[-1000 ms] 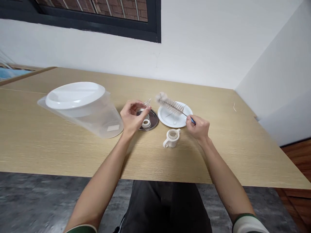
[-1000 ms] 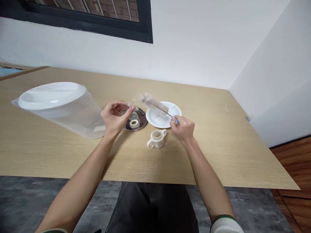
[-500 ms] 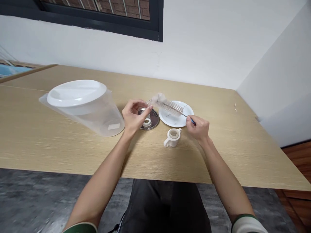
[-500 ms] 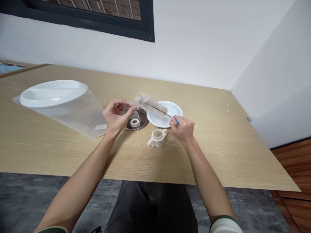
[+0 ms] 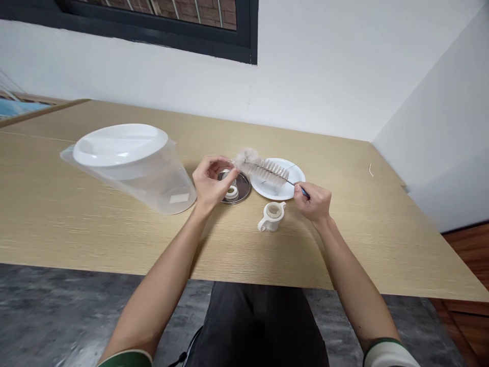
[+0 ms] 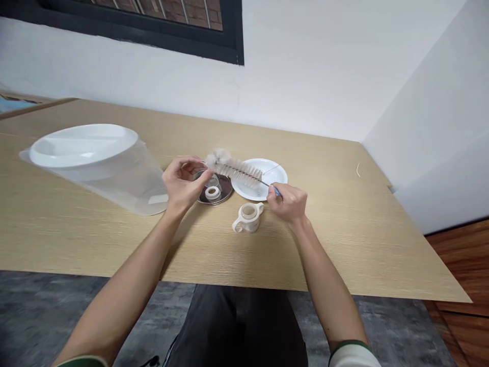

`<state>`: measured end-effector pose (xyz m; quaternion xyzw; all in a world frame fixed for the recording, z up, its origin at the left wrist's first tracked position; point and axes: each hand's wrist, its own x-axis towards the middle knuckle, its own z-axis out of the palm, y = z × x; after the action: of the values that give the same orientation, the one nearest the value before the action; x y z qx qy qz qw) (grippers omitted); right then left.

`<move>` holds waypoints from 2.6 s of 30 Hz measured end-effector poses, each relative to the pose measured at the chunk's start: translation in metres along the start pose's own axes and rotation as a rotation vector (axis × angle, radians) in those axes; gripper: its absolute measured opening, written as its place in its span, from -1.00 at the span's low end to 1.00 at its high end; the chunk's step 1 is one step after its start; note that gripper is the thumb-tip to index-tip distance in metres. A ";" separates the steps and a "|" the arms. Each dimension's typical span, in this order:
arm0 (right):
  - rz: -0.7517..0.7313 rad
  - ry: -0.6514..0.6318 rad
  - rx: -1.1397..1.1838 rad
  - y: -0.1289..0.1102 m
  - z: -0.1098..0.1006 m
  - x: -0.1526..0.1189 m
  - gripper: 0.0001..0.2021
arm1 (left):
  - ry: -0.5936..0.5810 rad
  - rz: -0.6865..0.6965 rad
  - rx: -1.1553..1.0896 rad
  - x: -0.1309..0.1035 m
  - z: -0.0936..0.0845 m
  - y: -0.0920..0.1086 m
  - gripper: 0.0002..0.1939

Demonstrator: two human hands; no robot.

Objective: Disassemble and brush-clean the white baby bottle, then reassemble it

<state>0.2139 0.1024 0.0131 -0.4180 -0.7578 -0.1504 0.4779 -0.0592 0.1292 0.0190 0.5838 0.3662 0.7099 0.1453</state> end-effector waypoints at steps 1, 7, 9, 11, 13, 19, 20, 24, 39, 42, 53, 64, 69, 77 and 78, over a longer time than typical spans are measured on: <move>0.016 0.004 -0.016 0.000 0.000 0.000 -0.67 | -0.005 -0.005 -0.007 -0.001 0.001 0.001 -0.63; 0.051 0.003 -0.074 0.004 -0.003 0.002 -0.64 | -0.042 -0.007 -0.027 -0.004 0.005 0.007 -0.65; 0.050 -0.007 -0.095 0.005 -0.004 0.002 -0.64 | -0.036 -0.004 -0.015 -0.005 0.006 0.007 -0.63; 0.044 -0.007 -0.120 0.006 -0.004 0.001 -0.64 | -0.032 0.002 -0.008 -0.005 0.005 0.006 -0.63; 0.036 0.005 -0.141 0.008 -0.003 0.001 -0.64 | -0.034 0.013 -0.007 -0.005 0.005 0.006 -0.64; 0.020 0.003 -0.105 0.010 -0.004 -0.001 -0.66 | -0.037 0.003 0.029 -0.005 0.004 0.007 -0.62; 0.011 0.009 -0.088 0.010 -0.005 -0.001 -0.66 | -0.034 -0.002 0.034 -0.005 0.004 0.007 -0.61; -0.035 0.030 -0.043 0.011 -0.007 0.000 -0.69 | -0.028 -0.002 0.011 -0.005 0.005 0.006 -0.62; 0.003 -0.027 -0.057 0.017 -0.006 -0.001 -0.66 | 0.005 -0.042 0.020 -0.005 0.004 0.006 -0.60; 0.021 0.012 -0.061 0.018 -0.007 -0.001 -0.66 | -0.004 -0.028 0.021 -0.006 0.004 0.004 -0.61; -0.089 -0.033 -0.014 0.010 -0.007 -0.001 -0.67 | -0.024 -0.061 0.017 -0.005 0.004 0.000 -0.63; -0.177 0.046 0.052 0.006 -0.007 0.000 -0.76 | 0.015 0.097 -0.041 -0.002 0.003 0.008 -0.70; -0.195 0.052 0.053 0.006 -0.007 -0.001 -0.77 | 0.034 0.136 -0.063 0.000 0.001 0.010 -0.74; -0.106 0.149 -0.019 0.013 -0.004 -0.004 -0.72 | 0.046 0.111 -0.048 0.000 -0.001 0.015 -0.68; -0.096 0.153 -0.017 0.013 -0.004 -0.004 -0.72 | 0.046 0.107 -0.044 0.000 -0.001 0.016 -0.67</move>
<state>0.2272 0.1055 0.0098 -0.3724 -0.7369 -0.2114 0.5230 -0.0569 0.1180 0.0298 0.5826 0.3222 0.7378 0.1116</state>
